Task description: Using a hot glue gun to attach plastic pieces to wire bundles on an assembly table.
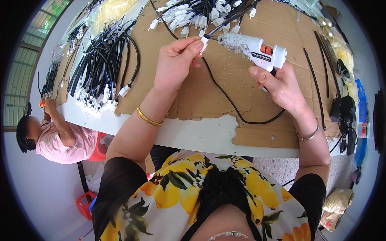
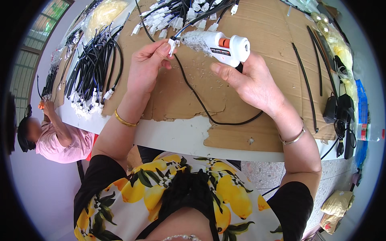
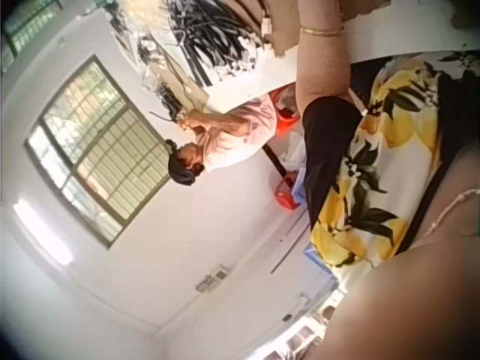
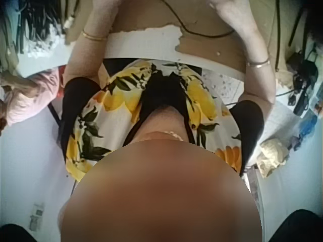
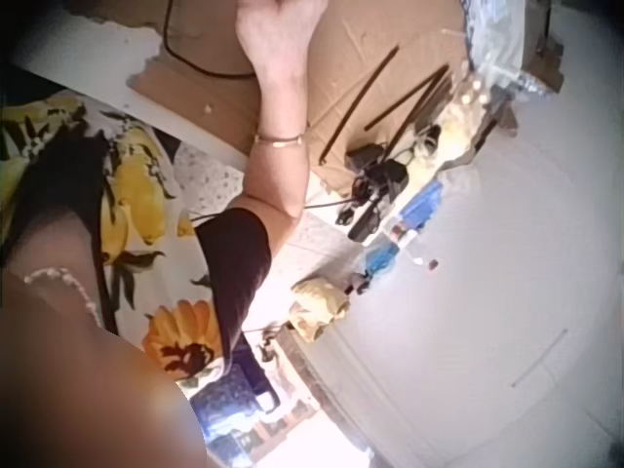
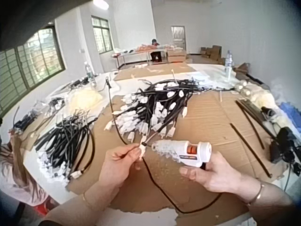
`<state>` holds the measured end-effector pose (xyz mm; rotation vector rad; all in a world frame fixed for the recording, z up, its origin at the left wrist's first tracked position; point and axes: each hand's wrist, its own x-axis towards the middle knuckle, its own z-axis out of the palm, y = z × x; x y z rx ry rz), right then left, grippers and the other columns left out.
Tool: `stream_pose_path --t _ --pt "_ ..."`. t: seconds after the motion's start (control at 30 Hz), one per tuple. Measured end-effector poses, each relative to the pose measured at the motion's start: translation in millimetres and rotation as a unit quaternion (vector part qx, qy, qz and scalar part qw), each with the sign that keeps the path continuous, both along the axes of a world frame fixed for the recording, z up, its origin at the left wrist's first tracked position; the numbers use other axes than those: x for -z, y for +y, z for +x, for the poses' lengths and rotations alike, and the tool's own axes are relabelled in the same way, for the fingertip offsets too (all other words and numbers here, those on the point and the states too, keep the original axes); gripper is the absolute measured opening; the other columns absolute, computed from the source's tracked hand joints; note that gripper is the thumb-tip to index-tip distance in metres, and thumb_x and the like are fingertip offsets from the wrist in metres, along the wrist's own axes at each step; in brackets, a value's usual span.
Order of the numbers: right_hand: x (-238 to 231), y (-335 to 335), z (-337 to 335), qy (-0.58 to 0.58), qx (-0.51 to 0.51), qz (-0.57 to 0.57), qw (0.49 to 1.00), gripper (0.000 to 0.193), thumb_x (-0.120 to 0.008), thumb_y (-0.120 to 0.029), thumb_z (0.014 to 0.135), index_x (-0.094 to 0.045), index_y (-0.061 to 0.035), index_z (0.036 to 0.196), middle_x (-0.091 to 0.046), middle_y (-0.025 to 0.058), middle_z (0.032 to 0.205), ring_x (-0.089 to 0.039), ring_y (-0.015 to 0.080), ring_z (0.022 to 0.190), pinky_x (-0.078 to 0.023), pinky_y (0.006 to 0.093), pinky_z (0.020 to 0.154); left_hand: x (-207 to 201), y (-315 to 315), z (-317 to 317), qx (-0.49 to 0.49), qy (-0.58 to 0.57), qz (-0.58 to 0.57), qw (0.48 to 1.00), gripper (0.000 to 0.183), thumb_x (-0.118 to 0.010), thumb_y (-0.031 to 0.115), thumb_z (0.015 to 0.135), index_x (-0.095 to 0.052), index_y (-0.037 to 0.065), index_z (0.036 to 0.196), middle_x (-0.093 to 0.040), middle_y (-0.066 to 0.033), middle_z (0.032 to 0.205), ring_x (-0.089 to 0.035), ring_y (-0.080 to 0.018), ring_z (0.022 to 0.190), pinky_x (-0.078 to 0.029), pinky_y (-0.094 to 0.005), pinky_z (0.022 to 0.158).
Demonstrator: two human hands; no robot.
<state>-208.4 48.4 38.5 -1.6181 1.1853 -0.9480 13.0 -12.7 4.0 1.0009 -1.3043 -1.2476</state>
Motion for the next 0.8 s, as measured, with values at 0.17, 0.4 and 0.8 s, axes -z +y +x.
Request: stream_pose_path --t 0.17,0.4,0.8 --pt "-1.7 0.5 -0.9 -0.012 -0.011 -0.010 1.000 0.017 -0.051 -0.009 0.083 -0.049 0.0022 0.096 -0.050 -0.0002 0.072 -0.045 0.0066 0.059 -0.040 0.0210 0.054 -1.6 0.8 1.7 0.045 0.023 0.029 0.998 0.022 -0.057 0.019 0.085 -0.063 0.000 0.095 -0.062 -0.0041 0.079 -0.055 -0.0092 0.068 -0.046 -0.0217 0.055" --pt "-6.4 -0.4 -3.5 -0.076 -0.031 0.048 0.995 0.015 -0.054 -0.016 0.083 -0.049 -0.0014 0.084 -0.048 -0.0009 0.069 -0.045 0.0073 0.058 -0.038 0.0217 0.052 0.0 -2.5 7.3 0.114 0.081 0.078 0.987 0.025 -0.051 0.019 0.088 -0.059 -0.002 0.098 -0.061 -0.0079 0.080 -0.056 -0.0128 0.066 -0.046 -0.0230 0.054" --pt "-6.0 -1.5 -4.4 -0.100 -0.020 0.054 0.993 0.027 -0.059 -0.028 0.082 -0.054 -0.0018 0.080 -0.049 0.0009 0.059 -0.046 0.0083 0.052 -0.038 0.0219 0.049 4.4 -5.5 7.4 0.114 0.096 0.057 0.987 0.025 -0.051 0.017 0.088 -0.057 -0.005 0.100 -0.060 -0.0099 0.080 -0.057 -0.0149 0.065 -0.048 -0.0255 0.055"
